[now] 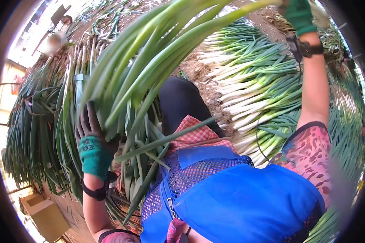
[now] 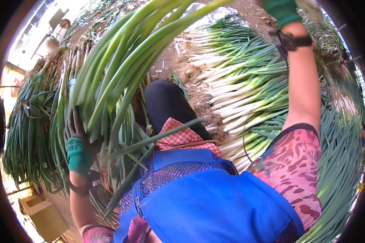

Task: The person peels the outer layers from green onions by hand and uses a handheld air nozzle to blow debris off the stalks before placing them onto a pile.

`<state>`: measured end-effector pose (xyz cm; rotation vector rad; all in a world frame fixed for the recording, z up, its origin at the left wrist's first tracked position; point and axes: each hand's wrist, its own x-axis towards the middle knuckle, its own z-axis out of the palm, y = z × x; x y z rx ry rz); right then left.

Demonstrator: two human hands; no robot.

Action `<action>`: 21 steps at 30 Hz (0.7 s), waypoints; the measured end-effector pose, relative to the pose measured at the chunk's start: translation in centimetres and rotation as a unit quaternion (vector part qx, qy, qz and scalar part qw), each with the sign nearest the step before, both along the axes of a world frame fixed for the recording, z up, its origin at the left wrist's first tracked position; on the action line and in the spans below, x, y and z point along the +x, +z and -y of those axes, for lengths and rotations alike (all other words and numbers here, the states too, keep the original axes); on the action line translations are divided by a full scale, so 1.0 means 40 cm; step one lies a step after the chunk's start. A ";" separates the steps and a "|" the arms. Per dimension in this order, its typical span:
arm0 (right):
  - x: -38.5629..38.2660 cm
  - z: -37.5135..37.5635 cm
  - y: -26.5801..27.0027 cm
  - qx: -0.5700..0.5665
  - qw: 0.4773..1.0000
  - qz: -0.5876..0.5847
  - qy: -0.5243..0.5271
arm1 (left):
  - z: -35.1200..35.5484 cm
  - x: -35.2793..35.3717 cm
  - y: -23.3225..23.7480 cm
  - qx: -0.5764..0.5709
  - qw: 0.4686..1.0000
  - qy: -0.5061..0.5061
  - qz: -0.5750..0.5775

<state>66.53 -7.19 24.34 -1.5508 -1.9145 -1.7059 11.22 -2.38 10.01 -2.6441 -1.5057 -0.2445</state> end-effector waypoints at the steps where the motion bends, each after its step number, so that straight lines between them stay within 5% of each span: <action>1: 0.045 0.052 -0.005 -0.016 0.995 -0.089 -0.049 | -0.010 -0.011 -0.034 -0.020 1.000 0.000 0.005; 2: 0.142 0.082 -0.028 0.053 0.998 0.005 -0.042 | -0.016 -0.024 -0.077 -0.040 0.999 0.000 0.008; 4: 0.316 0.165 -0.079 -0.006 0.962 -0.173 -0.209 | -0.026 -0.041 -0.134 -0.083 0.997 -0.003 0.001; 6: 0.294 0.238 -0.137 0.059 0.922 -0.250 -0.290 | -0.031 -0.047 -0.170 -0.129 0.991 -0.007 -0.022; 9: 0.352 0.287 -0.286 0.067 0.788 -0.445 -0.421 | -0.050 -0.035 -0.196 -0.169 0.986 -0.013 -0.006; 13: 0.409 0.313 -0.635 0.106 0.645 -0.616 -0.439 | -0.072 -0.016 -0.196 -0.198 0.980 -0.006 0.011; 15: 0.391 0.320 -0.854 0.027 0.590 -0.634 -0.500 | -0.077 -0.023 -0.212 -0.215 0.976 0.003 0.037; 18: 0.301 0.329 -1.142 -0.308 0.553 -0.537 -0.557 | -0.085 -0.057 -0.260 -0.230 0.972 0.008 0.042; 21: 0.205 0.348 -1.251 -0.419 0.497 -0.546 -0.528 | -0.104 -0.040 -0.227 -0.330 0.941 0.046 0.060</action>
